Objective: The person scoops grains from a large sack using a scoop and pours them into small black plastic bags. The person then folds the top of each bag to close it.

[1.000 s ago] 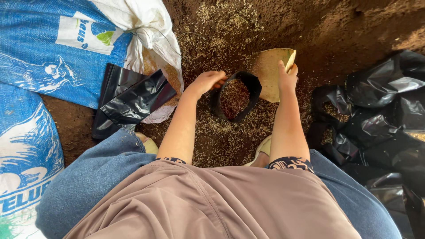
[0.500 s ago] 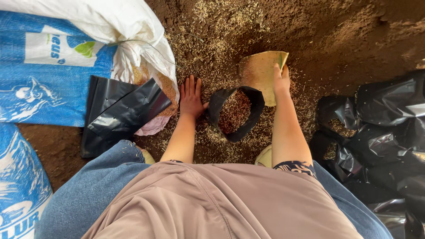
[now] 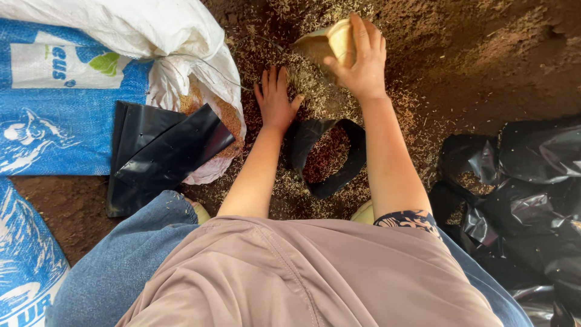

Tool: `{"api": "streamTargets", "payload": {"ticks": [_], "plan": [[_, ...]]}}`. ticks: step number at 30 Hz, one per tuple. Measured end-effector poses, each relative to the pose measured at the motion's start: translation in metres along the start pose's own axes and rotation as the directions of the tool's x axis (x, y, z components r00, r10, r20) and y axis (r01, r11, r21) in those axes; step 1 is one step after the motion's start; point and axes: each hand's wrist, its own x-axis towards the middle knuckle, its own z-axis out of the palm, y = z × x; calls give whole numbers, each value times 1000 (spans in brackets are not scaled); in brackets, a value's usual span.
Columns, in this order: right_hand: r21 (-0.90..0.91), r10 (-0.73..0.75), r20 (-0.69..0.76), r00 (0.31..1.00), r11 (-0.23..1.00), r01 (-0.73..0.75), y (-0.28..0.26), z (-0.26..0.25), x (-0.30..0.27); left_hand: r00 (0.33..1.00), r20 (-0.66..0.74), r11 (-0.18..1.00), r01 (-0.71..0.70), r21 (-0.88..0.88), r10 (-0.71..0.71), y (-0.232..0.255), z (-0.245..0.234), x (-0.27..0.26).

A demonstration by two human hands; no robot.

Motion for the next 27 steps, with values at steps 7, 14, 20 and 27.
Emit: {"api": "streamTargets", "payload": {"ticks": [7, 14, 20, 27], "plan": [[-177, -342, 25, 940, 923, 340, -44, -1, -4, 990, -141, 990, 10, -139, -30, -23, 7, -17], [-15, -5, 75, 997, 1000, 6, -29, -24, -21, 997, -58, 996, 36, -87, -41, -34, 12, -18], [259, 629, 120, 768, 727, -636, 58, -30, -17, 999, 37, 999, 26, -28, -25, -32, 14, -11], [384, 731, 357, 582, 453, -805, 67, 34, -31, 991, 92, 995, 95, 5, -95, -11, 40, -9]]}}
